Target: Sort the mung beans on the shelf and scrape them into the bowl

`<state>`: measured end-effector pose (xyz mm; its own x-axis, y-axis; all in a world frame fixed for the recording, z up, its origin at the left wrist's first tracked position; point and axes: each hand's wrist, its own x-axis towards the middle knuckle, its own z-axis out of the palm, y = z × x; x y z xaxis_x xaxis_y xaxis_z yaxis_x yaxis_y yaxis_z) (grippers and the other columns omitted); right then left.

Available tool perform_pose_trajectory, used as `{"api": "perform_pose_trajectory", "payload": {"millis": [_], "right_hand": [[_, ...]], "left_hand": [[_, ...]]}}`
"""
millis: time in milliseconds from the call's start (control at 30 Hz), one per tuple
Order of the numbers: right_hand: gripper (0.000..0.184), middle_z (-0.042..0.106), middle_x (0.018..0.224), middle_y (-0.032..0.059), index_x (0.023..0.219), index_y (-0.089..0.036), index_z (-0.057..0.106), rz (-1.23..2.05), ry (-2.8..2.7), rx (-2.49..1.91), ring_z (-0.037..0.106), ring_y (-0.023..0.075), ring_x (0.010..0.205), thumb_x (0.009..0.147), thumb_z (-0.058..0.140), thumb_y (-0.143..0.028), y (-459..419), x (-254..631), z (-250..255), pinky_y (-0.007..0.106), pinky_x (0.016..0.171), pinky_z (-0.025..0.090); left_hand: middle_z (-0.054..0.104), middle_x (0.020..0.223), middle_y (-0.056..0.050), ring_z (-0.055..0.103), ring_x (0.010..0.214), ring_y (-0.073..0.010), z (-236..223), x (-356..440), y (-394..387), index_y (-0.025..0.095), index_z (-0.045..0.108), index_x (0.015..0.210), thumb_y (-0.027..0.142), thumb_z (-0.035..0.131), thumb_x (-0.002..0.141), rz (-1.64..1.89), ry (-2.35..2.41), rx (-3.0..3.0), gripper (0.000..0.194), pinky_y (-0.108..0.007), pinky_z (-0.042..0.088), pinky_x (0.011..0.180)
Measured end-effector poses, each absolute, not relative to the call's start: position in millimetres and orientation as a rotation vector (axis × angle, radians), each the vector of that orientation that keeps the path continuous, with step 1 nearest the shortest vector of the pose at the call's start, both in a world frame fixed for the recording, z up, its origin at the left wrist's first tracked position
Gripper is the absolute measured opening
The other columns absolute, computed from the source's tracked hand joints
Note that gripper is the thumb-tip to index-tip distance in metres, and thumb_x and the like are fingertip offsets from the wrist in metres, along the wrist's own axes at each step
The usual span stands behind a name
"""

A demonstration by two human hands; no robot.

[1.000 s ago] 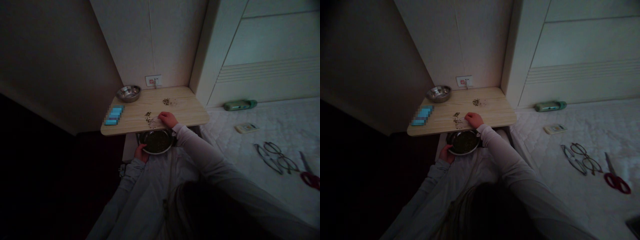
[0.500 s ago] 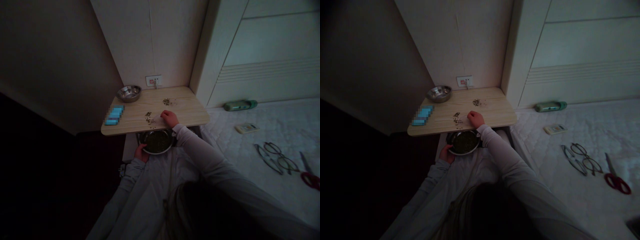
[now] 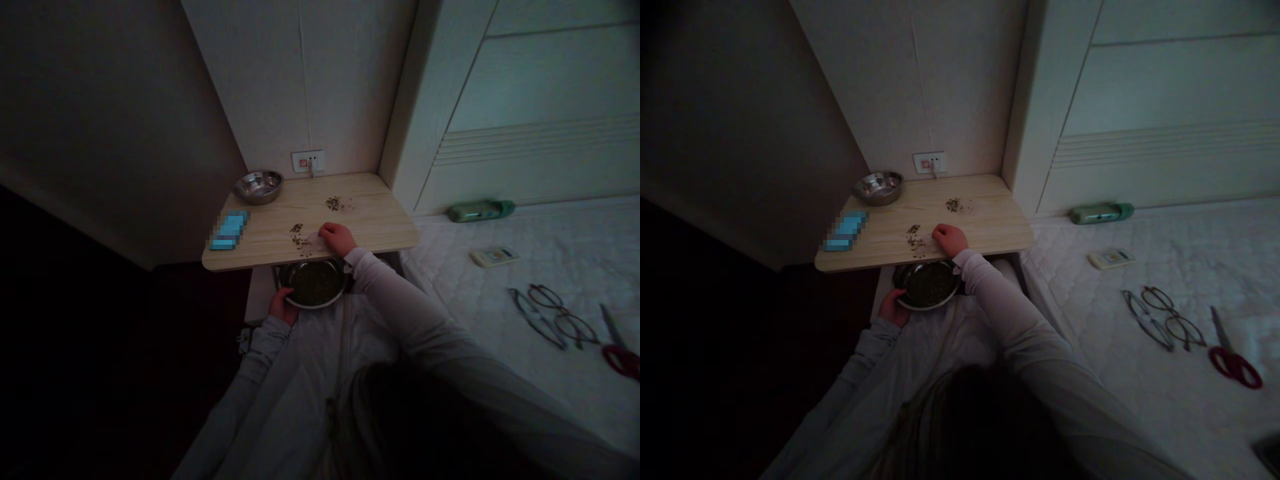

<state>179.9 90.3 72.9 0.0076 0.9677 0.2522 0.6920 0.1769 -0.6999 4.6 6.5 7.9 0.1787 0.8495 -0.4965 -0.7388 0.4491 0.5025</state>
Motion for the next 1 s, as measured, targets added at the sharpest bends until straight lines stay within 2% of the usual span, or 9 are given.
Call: {"api": "perform_pose_trajectory", "payload": {"millis": [267,467,1000], "right_hand": [[0.023,0.058,0.067,0.0002,0.071,-0.017,0.061,0.53,-1.756,-1.582,0.049,0.012,0.066,0.071,0.04,-0.027,90.3,179.5,73.7,0.022,0.06,0.034],[0.024,0.059,0.068,0.0,0.071,-0.017,0.061,0.559,-1.773,-1.557,0.049,0.0117,0.068,0.071,0.04,-0.027,89.9,180.0,74.0,0.022,0.064,0.035],[0.023,0.059,0.069,0.0003,0.071,-0.017,0.061,0.567,-1.809,-1.558,0.05,0.0121,0.068,0.07,0.04,-0.027,88.5,179.7,74.6,0.022,0.064,0.035]], "left_hand": [[0.068,0.067,-0.005,0.056,0.095,-0.0223,5.3,4.9,7.2,0.015,0.063,0.071,0.007,0.044,0.058,1.142,0.821,0.163,0.025,-0.037,0.04,0.09],[0.069,0.073,-0.004,0.054,0.099,-0.0224,5.7,4.9,7.0,0.016,0.063,0.079,0.007,0.045,0.057,1.144,0.788,0.191,0.03,-0.036,0.04,0.089],[0.068,0.069,-0.004,0.057,0.095,-0.0212,8.1,4.5,6.3,0.015,0.063,0.082,0.007,0.044,0.059,1.13,0.822,0.166,0.031,-0.035,0.041,0.089]]}}
